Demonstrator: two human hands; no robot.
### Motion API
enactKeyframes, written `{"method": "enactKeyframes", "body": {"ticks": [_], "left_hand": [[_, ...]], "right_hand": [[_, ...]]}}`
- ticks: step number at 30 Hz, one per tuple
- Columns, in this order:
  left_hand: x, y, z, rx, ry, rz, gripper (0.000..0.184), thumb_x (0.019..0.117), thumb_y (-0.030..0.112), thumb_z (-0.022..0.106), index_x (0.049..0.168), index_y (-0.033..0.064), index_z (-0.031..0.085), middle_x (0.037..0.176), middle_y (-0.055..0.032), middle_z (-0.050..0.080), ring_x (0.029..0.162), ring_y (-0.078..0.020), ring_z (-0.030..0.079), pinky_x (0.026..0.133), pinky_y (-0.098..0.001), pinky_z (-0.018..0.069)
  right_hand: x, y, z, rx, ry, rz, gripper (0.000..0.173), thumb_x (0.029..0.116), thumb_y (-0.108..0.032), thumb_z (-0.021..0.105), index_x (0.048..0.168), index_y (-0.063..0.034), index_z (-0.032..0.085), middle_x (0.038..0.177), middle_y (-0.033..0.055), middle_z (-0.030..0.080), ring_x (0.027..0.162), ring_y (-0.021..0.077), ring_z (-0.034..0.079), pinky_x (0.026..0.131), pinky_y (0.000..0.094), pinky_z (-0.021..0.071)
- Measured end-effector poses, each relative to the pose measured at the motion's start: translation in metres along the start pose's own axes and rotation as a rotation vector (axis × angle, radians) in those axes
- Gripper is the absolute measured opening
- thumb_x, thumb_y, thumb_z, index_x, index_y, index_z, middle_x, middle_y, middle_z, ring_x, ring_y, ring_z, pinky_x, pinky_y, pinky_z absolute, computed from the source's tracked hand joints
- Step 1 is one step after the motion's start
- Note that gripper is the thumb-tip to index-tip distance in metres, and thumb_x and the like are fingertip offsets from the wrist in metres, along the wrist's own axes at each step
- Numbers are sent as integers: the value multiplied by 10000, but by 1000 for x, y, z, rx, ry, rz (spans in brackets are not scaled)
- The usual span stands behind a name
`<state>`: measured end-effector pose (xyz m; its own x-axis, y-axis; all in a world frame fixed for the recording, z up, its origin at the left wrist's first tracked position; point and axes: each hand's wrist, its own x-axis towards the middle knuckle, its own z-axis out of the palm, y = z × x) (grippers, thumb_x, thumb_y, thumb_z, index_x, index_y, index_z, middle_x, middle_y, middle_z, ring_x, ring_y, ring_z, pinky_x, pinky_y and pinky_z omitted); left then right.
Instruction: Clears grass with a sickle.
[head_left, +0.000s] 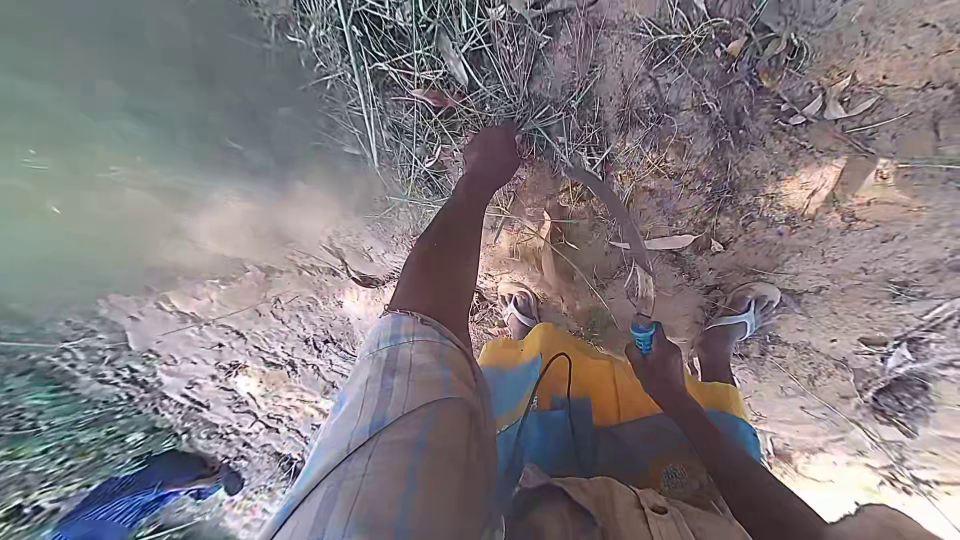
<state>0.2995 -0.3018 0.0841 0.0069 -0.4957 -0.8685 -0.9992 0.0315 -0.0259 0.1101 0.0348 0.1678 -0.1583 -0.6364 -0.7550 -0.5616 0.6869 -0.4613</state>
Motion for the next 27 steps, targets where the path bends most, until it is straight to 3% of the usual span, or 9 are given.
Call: {"method": "enactKeyframes", "body": {"ticks": [2,5,7,10,14,19,23,25,27], "left_hand": [[2,-4,-2,-3,18,13,410,1125,215,361,1427,-20,509,1366,-349,572,1297,-545,545,1001,-729,435],[10,-15,-1,-6,47,48,429,1133,233,333,1420,-27,516,1349,-368,573,1293,-562,538,1006,-745,418],[12,-18,5,-14,29,86,438,1138,245,325,1416,-36,511,1349,-369,569,1297,-561,535,1012,-743,418],[4,-12,20,-81,14,143,422,1133,225,338,1375,-37,563,1335,-326,602,1295,-506,558,1048,-684,421],[4,-8,8,-100,0,122,397,1118,217,373,1347,-27,588,1308,-335,616,1259,-527,580,1000,-715,444],[10,-14,-18,-125,101,85,438,1125,234,384,1491,3,450,1324,-343,604,1258,-539,579,1012,-706,446],[20,-11,-25,-188,110,53,584,1094,190,455,1611,47,223,1330,-313,609,1240,-500,605,1010,-657,477],[25,-15,-19,-124,-6,53,476,1087,146,429,1492,-96,367,1397,-355,539,1317,-525,533,1055,-692,426],[19,-15,-18,-108,-43,51,406,1097,166,418,1357,-127,522,1408,-350,536,1353,-499,508,1088,-675,399]], "right_hand": [[64,-31,-13,83,218,-227,395,890,-110,646,1186,148,609,813,243,693,712,368,697,649,513,558],[145,-86,-21,58,12,-79,443,986,-155,597,1361,55,487,950,266,666,875,434,678,745,607,516],[148,-80,7,-47,-171,87,472,1022,-179,585,1425,34,462,1090,283,677,1028,449,684,864,611,525],[119,-63,36,-21,-211,148,448,1033,-167,617,1386,72,478,1033,293,673,991,446,681,873,585,527],[116,-99,-3,-110,-303,222,520,1034,-217,623,1445,48,446,1141,283,671,1101,422,666,951,566,505],[135,-119,-15,-166,-256,108,416,1066,-155,553,1410,49,438,1080,317,657,1016,499,674,817,635,540],[151,-111,-7,-170,-251,138,475,1035,-153,605,1436,43,442,1159,309,658,1095,475,664,896,625,518],[155,-108,-4,-143,-268,178,483,1033,-168,604,1436,39,435,1184,301,650,1114,453,661,925,600,514],[157,-107,-3,-102,-252,167,494,1029,-179,610,1436,41,438,1175,302,651,1101,449,663,918,599,514]]}}
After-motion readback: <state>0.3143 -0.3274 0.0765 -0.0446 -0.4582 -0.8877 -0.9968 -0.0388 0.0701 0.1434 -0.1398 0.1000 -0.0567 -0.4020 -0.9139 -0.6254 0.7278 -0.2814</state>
